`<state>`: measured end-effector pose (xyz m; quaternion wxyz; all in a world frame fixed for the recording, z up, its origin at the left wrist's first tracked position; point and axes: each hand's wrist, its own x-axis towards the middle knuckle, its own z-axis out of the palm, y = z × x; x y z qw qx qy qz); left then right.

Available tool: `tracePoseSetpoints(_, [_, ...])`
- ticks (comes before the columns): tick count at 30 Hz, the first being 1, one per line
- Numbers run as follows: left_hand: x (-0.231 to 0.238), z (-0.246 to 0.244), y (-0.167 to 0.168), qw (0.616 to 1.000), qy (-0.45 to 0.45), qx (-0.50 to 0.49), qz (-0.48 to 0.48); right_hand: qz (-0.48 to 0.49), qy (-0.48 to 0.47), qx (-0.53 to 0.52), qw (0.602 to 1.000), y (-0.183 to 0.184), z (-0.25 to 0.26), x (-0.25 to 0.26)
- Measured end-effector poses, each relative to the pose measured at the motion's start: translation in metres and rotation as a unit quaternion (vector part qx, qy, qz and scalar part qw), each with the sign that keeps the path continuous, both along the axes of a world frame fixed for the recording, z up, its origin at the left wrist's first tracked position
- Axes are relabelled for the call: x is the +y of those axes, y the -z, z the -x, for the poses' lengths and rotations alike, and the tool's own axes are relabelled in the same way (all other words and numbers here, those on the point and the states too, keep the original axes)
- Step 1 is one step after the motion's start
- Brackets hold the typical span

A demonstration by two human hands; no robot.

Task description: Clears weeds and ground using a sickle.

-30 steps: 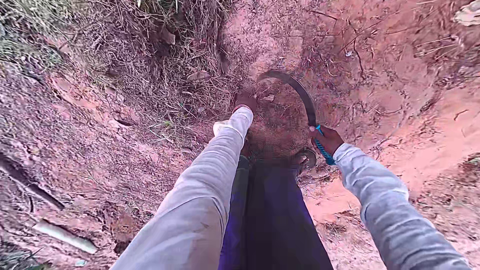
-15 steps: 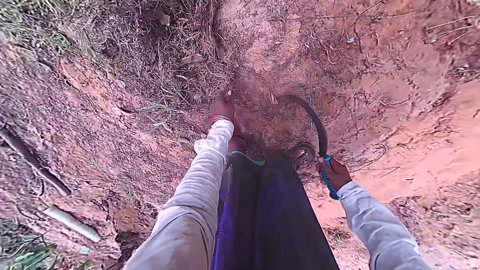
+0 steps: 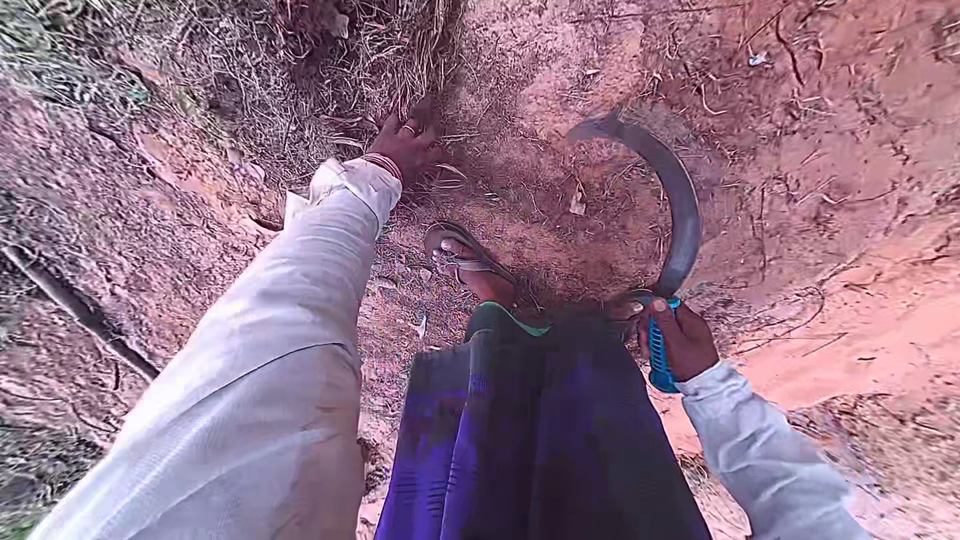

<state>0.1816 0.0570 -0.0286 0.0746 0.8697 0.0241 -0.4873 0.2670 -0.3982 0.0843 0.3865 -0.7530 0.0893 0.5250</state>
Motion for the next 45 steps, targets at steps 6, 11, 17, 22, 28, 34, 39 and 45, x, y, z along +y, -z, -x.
tracePoseSetpoints(6, [-0.047,-0.039,-0.008,0.97,-0.237,0.034,-0.039,-0.003,0.009,0.127,0.992,0.032,0.001,0.058])
tracePoseSetpoints(11, [-0.074,-0.055,0.02,0.962,-0.256,0.062,-0.077,0.071,-0.151,0.125,0.978,0.079,-0.029,0.103])
tracePoseSetpoints(17, [-0.061,-0.053,0.021,0.963,-0.264,0.013,-0.061,0.109,-0.253,0.1,0.956,0.081,-0.017,0.101])
tracePoseSetpoints(22, [-0.055,-0.065,0.001,0.957,-0.283,0.015,-0.063,0.133,-0.19,0.147,0.962,0.014,0.002,0.128])
tracePoseSetpoints(28, [-0.002,-0.013,-0.037,0.95,-0.288,-0.039,-0.113,0.086,-0.023,-0.021,0.996,-0.057,0.054,0.052])
tracePoseSetpoints(34, [-0.114,-0.04,-0.006,0.956,-0.292,-0.01,0.007,0.058,0.041,0.006,0.997,-0.028,0.029,0.092])
tracePoseSetpoints(39, [-0.157,-0.027,0.023,0.926,-0.321,0.197,0.032,0.056,0.035,0.01,0.998,-0.029,0.035,0.083])
tracePoseSetpoints(45, [-0.064,-0.004,-0.041,0.961,-0.214,0.175,-0.009,0.083,0.019,0.0,0.996,-0.03,0.03,0.063])
